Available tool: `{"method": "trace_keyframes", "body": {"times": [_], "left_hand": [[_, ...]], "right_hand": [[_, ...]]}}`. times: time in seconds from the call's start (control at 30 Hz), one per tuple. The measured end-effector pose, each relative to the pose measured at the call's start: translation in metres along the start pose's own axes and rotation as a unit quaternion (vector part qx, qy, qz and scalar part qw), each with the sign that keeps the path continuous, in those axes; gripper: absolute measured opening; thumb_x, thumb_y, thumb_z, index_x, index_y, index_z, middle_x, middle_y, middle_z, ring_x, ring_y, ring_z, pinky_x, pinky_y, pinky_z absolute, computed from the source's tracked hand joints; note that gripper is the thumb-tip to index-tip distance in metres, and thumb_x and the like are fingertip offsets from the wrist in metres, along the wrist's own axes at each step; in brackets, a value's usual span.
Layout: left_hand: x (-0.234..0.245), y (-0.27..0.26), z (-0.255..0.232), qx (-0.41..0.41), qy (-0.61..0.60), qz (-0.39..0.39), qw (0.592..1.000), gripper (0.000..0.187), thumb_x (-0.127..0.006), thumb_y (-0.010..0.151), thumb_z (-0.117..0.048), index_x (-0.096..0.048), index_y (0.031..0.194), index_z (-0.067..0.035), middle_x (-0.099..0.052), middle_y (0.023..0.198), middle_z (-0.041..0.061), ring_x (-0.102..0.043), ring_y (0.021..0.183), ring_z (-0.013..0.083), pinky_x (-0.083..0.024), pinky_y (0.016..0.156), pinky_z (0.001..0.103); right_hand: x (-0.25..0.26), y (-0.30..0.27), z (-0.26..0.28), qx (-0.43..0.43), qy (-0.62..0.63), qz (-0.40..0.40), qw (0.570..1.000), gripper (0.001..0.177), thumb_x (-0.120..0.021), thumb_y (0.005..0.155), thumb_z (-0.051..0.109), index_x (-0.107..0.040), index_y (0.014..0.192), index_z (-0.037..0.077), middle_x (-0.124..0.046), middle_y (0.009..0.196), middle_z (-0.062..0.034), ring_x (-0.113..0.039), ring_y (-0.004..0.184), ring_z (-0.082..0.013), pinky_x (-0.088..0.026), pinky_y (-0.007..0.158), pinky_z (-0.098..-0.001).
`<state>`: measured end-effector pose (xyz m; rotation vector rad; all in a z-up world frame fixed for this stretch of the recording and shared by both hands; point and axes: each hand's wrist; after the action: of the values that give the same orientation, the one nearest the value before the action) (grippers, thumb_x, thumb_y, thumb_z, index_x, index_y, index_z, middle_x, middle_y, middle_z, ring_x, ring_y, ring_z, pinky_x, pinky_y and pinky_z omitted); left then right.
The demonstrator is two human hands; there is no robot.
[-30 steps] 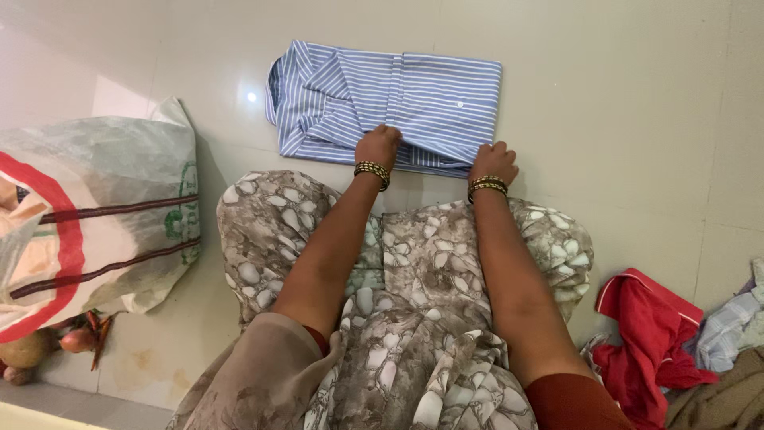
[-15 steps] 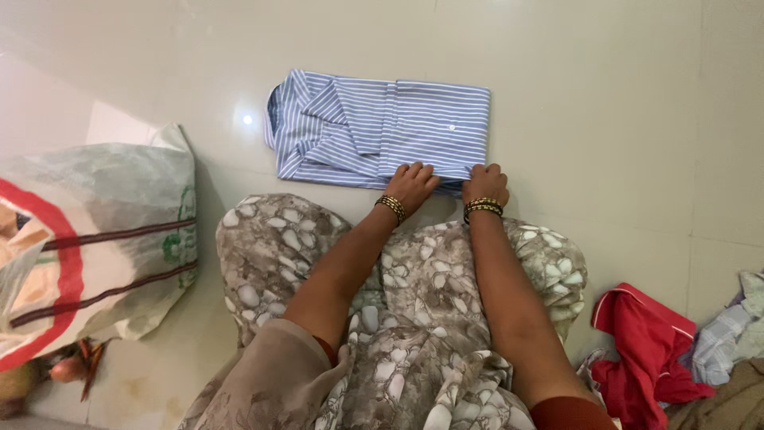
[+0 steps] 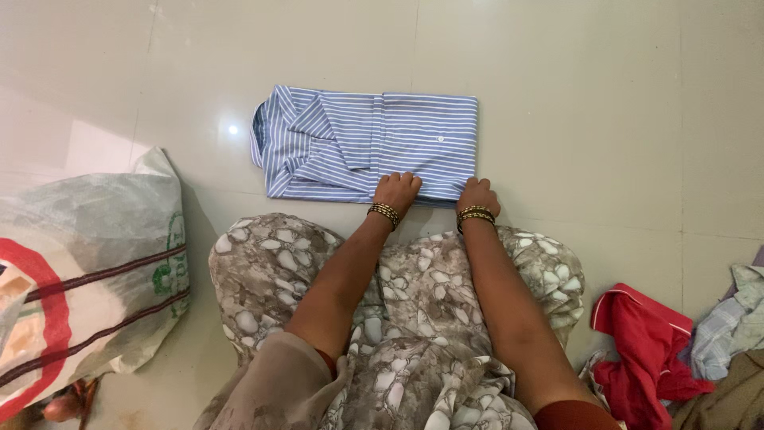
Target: The person folds a blue and white striped shirt on the floor. They smooth the fabric, fold the sleeves inward, fold the shirt in half lengthwise, and then fold it into a compact square.
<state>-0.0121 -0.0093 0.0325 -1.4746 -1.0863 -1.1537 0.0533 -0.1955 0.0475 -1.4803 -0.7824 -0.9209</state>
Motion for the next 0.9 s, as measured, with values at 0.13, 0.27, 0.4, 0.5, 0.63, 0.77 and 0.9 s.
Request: {"method": "trace_keyframes", "body": {"times": [0.13,0.27,0.4,0.5,0.63,0.77,0.9], "left_hand": [[-0.008,0.001,-0.006,-0.005,-0.031,-0.004,1.0,0.021,-0.061,0.098,-0.01,-0.057,0.118,-0.01,-0.064,0.118,0.01,-0.066,0.106,0.0279,-0.057,0.088,0.042],[-0.006,0.007,-0.024,-0.06,-0.003,0.027,0.998,0.02,-0.06,0.1,-0.013,-0.057,0.12,-0.01,-0.062,0.12,0.014,-0.064,0.109,0.0298,-0.057,0.089,0.043],[0.015,0.006,-0.037,0.006,-0.021,0.086,0.996,0.038,-0.064,0.092,-0.016,-0.057,0.129,-0.013,-0.058,0.129,0.011,-0.059,0.119,0.0284,-0.054,0.096,0.044],[0.029,0.006,-0.04,0.068,-0.054,0.157,0.984,0.038,-0.063,0.095,-0.017,-0.058,0.133,-0.013,-0.055,0.136,0.011,-0.055,0.127,0.028,-0.053,0.1,0.045],[0.007,0.009,-0.04,0.057,-0.108,0.034,0.992,0.038,-0.058,0.102,-0.024,-0.055,0.139,-0.015,-0.046,0.155,0.011,-0.042,0.146,0.0288,-0.045,0.113,0.047],[0.001,0.009,-0.029,0.079,-0.119,0.096,0.985,0.066,-0.045,0.101,-0.047,-0.025,0.158,-0.021,-0.006,0.169,0.006,-0.006,0.155,0.0284,-0.016,0.124,0.052],[0.028,-0.003,-0.013,0.172,-0.106,0.181,0.963,0.071,-0.033,0.106,-0.054,-0.003,0.164,-0.027,0.012,0.171,-0.002,0.008,0.158,0.0253,-0.003,0.127,0.054]], "right_hand": [[-0.012,0.021,-0.01,-0.071,0.114,-0.001,0.991,0.033,-0.049,0.108,0.023,-0.057,0.137,0.01,-0.065,0.13,-0.0193,-0.068,0.112,-0.0341,-0.057,0.092,-0.0484],[-0.001,0.023,-0.024,-0.144,0.239,0.009,0.96,0.036,-0.043,0.118,0.032,-0.063,0.132,0.006,-0.069,0.128,-0.0244,-0.068,0.114,-0.0378,-0.052,0.101,-0.0515],[0.023,0.006,-0.032,0.018,0.049,0.075,0.996,0.035,-0.066,0.092,0.008,-0.061,0.126,0.013,-0.053,0.134,-0.0196,-0.06,0.117,-0.0386,-0.055,0.094,-0.0491],[0.037,-0.012,-0.021,0.011,-0.022,0.04,0.999,0.045,-0.076,0.084,0.018,-0.061,0.126,0.022,-0.053,0.134,-0.0098,-0.054,0.124,-0.0307,-0.046,0.101,-0.0526],[0.001,-0.009,-0.003,0.23,0.072,-0.11,0.964,0.034,-0.069,0.086,0.005,-0.072,0.117,0.018,-0.066,0.124,-0.0114,-0.063,0.116,-0.0321,-0.052,0.1,-0.0462],[-0.022,0.012,0.006,0.212,0.114,0.089,0.966,0.034,-0.069,0.081,0.003,-0.074,0.111,0.019,-0.07,0.121,-0.008,-0.069,0.11,-0.0267,-0.055,0.1,-0.0398],[0.021,0.011,-0.009,-0.037,0.183,0.083,0.979,0.021,-0.055,0.103,0.017,-0.069,0.117,0.011,-0.07,0.122,-0.0173,-0.069,0.111,-0.0325,-0.055,0.096,-0.0474]]}}
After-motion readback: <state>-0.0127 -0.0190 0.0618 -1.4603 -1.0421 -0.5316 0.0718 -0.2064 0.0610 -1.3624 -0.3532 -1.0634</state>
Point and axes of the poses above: each hand's wrist, its own y-axis towards the middle knuckle, its own x-axis out of the back of the hand, z = x × y
